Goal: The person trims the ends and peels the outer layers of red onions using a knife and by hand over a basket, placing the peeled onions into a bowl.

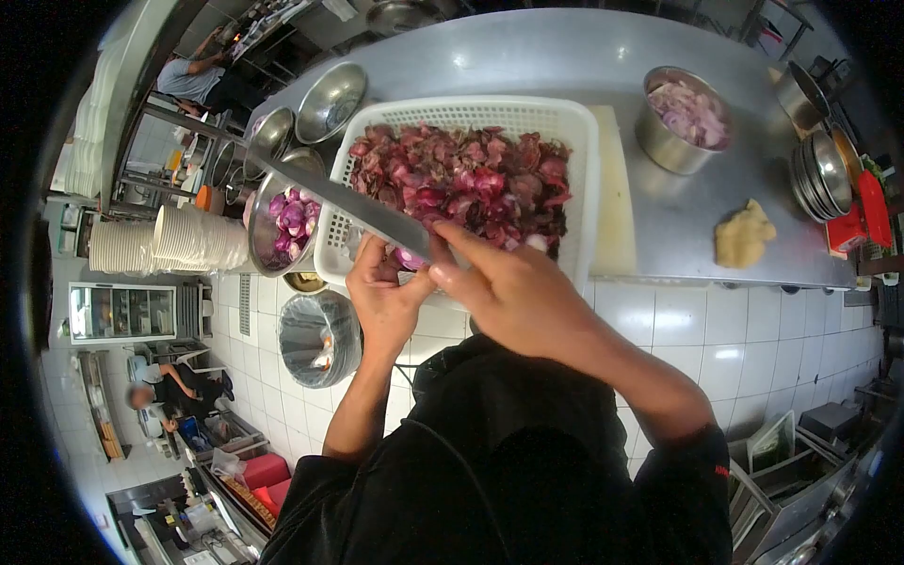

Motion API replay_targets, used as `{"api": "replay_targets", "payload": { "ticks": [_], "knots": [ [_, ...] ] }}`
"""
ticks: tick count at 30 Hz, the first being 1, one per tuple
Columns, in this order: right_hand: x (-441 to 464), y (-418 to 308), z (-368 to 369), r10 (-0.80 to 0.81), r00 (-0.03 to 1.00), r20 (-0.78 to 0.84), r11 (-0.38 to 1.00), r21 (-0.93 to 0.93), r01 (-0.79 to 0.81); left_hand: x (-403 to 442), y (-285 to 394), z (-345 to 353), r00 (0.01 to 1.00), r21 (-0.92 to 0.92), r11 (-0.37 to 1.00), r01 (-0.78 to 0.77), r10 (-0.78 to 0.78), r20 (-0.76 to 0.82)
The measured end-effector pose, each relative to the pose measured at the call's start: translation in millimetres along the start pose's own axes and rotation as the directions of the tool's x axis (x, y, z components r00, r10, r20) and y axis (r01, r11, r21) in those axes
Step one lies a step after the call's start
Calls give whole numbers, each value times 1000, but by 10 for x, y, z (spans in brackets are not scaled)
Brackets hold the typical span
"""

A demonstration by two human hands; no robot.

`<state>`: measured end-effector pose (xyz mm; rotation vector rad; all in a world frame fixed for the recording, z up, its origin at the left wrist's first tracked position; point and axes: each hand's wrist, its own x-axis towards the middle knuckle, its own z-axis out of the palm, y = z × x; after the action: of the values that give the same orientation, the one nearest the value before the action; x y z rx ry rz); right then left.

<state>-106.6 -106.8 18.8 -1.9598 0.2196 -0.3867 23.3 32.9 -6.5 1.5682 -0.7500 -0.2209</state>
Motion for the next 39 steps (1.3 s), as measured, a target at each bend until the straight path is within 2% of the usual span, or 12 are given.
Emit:
{"api": "replay_targets", "payload": {
  "ticks": [2, 4, 6, 10, 12, 17, 20, 23, 26, 29, 33, 39],
  "knots": [
    [59, 30, -95, 183, 982, 36, 966, 177, -186, -25, 24, -18, 999, -6, 999, -42, 42, -2],
    [151, -46, -360, 504, 833, 228, 759, 343, -553, -51, 26, -45, 998, -51, 997, -63, 64, 11],
    [214, 22, -437, 548, 812, 201, 742, 331, -583, -38, 1, -112, 997, -132, 989, -69, 73, 28],
    [207, 62, -445, 603, 757, 252, 678, 338, -653, 27, -31, -164, 982, -295, 937, 187, -179, 54],
    [171, 38, -393, 558, 805, 202, 739, 320, -593, 69, 29, -160, 958, -360, 889, 282, -284, 47],
    [108, -7, -343, 326, 929, 175, 893, 265, -363, 100, 38, -133, 949, -403, 863, 304, -310, 52],
    [148, -65, -396, 494, 845, 208, 771, 345, -535, 107, 36, -122, 941, -381, 864, 330, -331, 66],
    [140, 30, -339, 511, 850, 127, 815, 244, -526, 120, 90, -101, 936, -313, 884, 348, -346, 62],
    [-3, 62, -199, 174, 984, -39, 981, 89, -170, 97, 99, -85, 937, -214, 913, 346, -345, 45],
    [-48, -260, -247, 68, 993, 97, 993, -107, -58, 73, 108, -100, 941, -127, 933, 338, -333, 63],
    [-86, -218, -124, -2, 994, 110, 991, -130, 16, 65, 275, -46, 959, -38, 959, 282, -280, 48],
    [-76, -228, -122, 36, 991, 126, 985, -170, -14, 32, 255, -59, 960, -88, 959, 270, -261, 96]
  ]
}}
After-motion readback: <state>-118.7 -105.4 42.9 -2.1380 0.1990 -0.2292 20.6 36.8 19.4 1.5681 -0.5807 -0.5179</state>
